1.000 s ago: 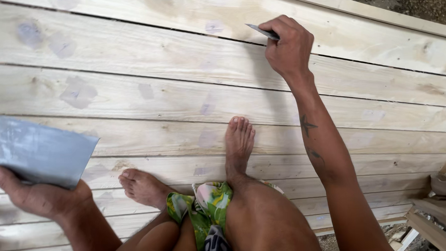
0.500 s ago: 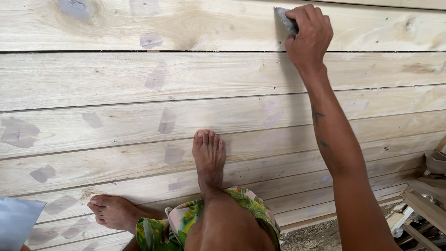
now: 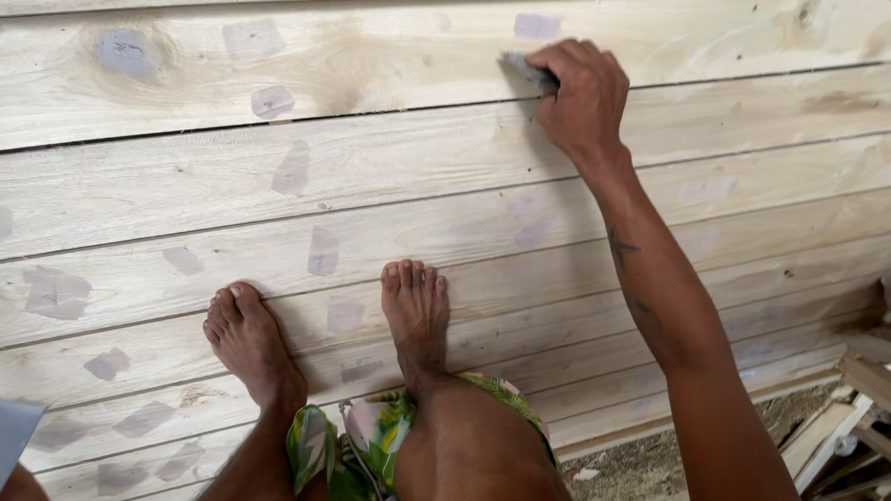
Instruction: The person applies a pinkish filler to gaps between wooden planks using a small metal scraper, smoothing the material into the seams. They repeatedly transfer filler from a larger metal plate to the application tool and work along the plank joints.
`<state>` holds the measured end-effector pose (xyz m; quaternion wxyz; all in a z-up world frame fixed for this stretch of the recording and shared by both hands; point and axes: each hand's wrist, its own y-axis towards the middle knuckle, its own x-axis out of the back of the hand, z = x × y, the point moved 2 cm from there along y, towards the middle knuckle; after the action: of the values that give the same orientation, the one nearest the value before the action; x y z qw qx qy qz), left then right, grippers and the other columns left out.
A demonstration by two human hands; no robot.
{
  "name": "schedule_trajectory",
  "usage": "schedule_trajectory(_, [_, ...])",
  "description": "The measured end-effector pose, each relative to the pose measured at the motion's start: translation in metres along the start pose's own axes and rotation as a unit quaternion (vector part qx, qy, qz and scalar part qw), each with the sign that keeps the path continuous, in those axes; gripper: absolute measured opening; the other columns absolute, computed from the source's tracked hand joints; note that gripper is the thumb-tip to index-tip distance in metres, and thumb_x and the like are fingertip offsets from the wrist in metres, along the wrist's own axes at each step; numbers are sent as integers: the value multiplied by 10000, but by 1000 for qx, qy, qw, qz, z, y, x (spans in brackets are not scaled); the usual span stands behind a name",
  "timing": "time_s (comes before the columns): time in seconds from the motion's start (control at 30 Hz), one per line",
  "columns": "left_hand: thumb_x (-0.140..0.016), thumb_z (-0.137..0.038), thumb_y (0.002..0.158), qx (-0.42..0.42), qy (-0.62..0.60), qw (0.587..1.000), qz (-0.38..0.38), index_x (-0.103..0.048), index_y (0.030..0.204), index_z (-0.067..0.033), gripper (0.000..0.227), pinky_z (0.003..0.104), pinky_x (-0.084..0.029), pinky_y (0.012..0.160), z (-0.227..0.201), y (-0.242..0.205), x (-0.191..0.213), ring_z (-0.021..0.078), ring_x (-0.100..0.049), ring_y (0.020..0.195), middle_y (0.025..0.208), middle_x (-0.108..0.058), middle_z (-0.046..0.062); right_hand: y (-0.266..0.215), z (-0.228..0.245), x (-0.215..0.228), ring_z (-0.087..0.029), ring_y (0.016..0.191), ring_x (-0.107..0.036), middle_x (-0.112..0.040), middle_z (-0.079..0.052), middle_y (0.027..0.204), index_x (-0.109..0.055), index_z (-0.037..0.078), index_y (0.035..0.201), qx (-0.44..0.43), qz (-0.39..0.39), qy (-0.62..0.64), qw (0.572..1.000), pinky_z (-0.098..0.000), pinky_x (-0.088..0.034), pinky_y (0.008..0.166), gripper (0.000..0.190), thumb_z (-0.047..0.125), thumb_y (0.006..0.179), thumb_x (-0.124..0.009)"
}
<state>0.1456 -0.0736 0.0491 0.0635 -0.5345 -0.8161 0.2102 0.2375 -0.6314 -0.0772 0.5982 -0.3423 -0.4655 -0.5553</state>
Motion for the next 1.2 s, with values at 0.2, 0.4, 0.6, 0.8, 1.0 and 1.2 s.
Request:
schedule_trajectory(0.2, [-526,-435,1126,-10,-13,999,36,-457,1509,-2,582,428,-510,1173,-9,12,-26,258,-559,1376,1449,-536,139,34,-10,-18,-226,840,-643,-711,-6,906,-753,98,960,-14,-90,-63,994,-371,-420,689,330,-144,743,-698])
schedule_trajectory(0.4, [-572,-382,1169,61,-80,992,78,-491,1450,22,498,394,-507,1099,-4,15,-66,247,-571,1275,1347,-563,131,1,7,-26,-242,839,-640,-710,-17,899,-732,86,912,-12,-60,-53,997,-382,-430,697,298,-130,708,-713])
schedule_trajectory(0.6, [-637,-339,1130,55,-54,987,141,-548,1326,55,448,339,-567,968,-2,50,-91,211,-638,1059,1178,-618,128,8,-7,11,-270,844,-686,-754,-50,944,-760,102,955,10,9,-32,999,-399,-456,689,304,-116,751,-704])
schedule_trajectory(0.8, [-603,-304,1146,108,-85,984,117,-557,1337,54,409,332,-577,955,23,38,-116,191,-660,1061,1194,-643,126,-29,10,-15,-313,1214,-686,-748,-143,1226,-767,54,1175,-7,-55,-33,998,-444,-524,1059,426,-166,827,-657])
schedule_trajectory(1.0, [-599,-325,1160,122,-52,986,100,-562,1375,57,440,355,-593,968,30,29,-100,204,-683,1067,1228,-656,140,-76,15,-59,-313,1354,-599,-682,-175,1360,-715,43,1335,-61,-19,-27,998,-459,-447,1186,655,-227,754,-579])
schedule_trajectory(1.2, [-603,-332,1162,93,-78,986,109,-563,1382,62,453,351,-597,961,25,33,-105,206,-681,1067,1187,-655,145,-71,23,-45,-317,1327,-612,-690,-185,1334,-731,33,1300,-51,-19,-32,998,-453,-459,1160,660,-223,710,-580])
